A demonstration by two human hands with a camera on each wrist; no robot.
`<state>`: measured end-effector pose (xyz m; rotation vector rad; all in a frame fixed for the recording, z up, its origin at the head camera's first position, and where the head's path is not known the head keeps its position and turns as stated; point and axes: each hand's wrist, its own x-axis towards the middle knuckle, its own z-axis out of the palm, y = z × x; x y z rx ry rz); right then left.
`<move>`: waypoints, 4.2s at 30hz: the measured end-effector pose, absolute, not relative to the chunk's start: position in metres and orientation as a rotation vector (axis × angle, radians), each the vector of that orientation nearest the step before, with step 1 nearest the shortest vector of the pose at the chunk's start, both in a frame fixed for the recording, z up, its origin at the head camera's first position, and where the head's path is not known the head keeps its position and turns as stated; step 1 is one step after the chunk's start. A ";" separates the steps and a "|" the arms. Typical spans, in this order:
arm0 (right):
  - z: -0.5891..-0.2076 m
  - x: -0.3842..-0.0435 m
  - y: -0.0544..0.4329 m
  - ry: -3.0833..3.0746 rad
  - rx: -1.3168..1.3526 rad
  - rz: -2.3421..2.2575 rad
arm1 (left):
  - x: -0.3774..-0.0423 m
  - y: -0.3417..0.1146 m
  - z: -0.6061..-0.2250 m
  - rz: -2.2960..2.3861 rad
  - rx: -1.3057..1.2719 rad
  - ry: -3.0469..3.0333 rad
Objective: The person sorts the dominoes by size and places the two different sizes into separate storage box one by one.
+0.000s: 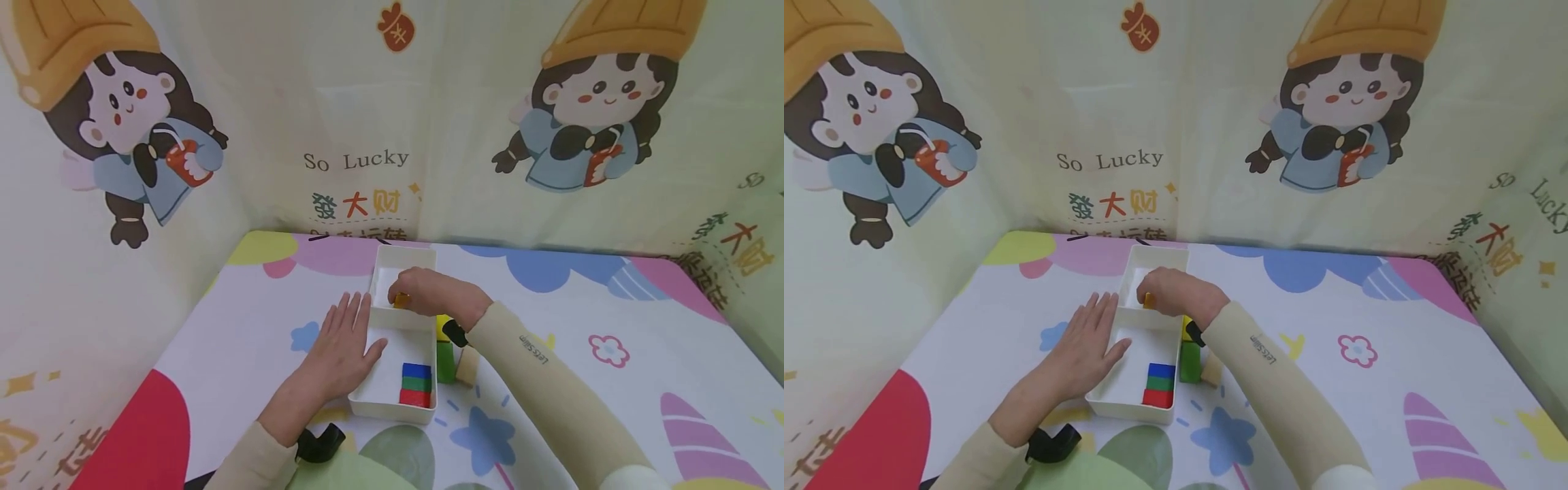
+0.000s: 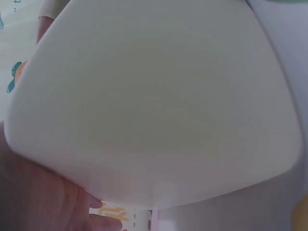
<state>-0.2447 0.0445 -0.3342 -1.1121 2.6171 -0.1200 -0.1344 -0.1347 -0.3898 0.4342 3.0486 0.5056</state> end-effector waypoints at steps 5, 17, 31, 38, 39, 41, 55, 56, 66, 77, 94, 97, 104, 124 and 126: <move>-0.334 -0.249 0.043 2.545 -1.007 -0.099 | -0.134 -0.133 -0.390 0.515 0.424 3.050; -0.335 -0.245 0.041 2.489 -0.829 -0.071 | -0.134 -0.133 -0.389 0.527 0.424 3.040; -0.332 -0.234 0.076 2.729 -1.145 -0.451 | -0.134 -0.132 -0.389 0.513 0.404 3.032; -0.334 -0.224 0.092 2.825 -1.172 -0.582 | -0.134 -0.134 -0.390 0.518 0.408 3.024; -0.334 -0.223 0.094 2.841 -1.180 -0.592 | -0.134 -0.134 -0.391 0.523 0.409 3.026; -0.334 -0.219 0.098 2.871 -1.195 -0.613 | -0.134 -0.133 -0.391 0.534 0.411 3.031; -0.349 -0.196 0.133 3.003 -1.109 -0.793 | -0.135 -0.133 -0.391 0.537 0.449 3.041; -0.352 -0.195 0.135 3.008 -1.114 -0.792 | -0.135 -0.133 -0.391 0.535 0.446 3.039; -0.376 -0.182 0.145 2.974 -0.955 -0.812 | -0.133 -0.129 -0.393 0.544 0.445 3.031; -0.401 -0.181 0.140 2.906 -0.806 -0.707 | -0.134 -0.132 -0.392 0.541 0.437 3.024; -0.403 -0.183 0.145 2.987 -0.616 -0.657 | -0.136 -0.133 -0.389 0.571 0.447 3.023; -0.403 -0.182 0.146 3.000 -0.628 -0.666 | -0.136 -0.133 -0.390 0.562 0.438 3.018; -0.401 -0.183 0.146 3.008 -0.621 -0.645 | -0.136 -0.132 -0.389 0.568 0.438 3.030; -0.404 -0.186 0.150 3.066 -0.508 -0.550 | -0.136 -0.132 -0.389 0.561 0.435 3.009; -0.403 -0.186 0.149 3.062 -0.504 -0.540 | -0.136 -0.132 -0.389 0.570 0.438 3.008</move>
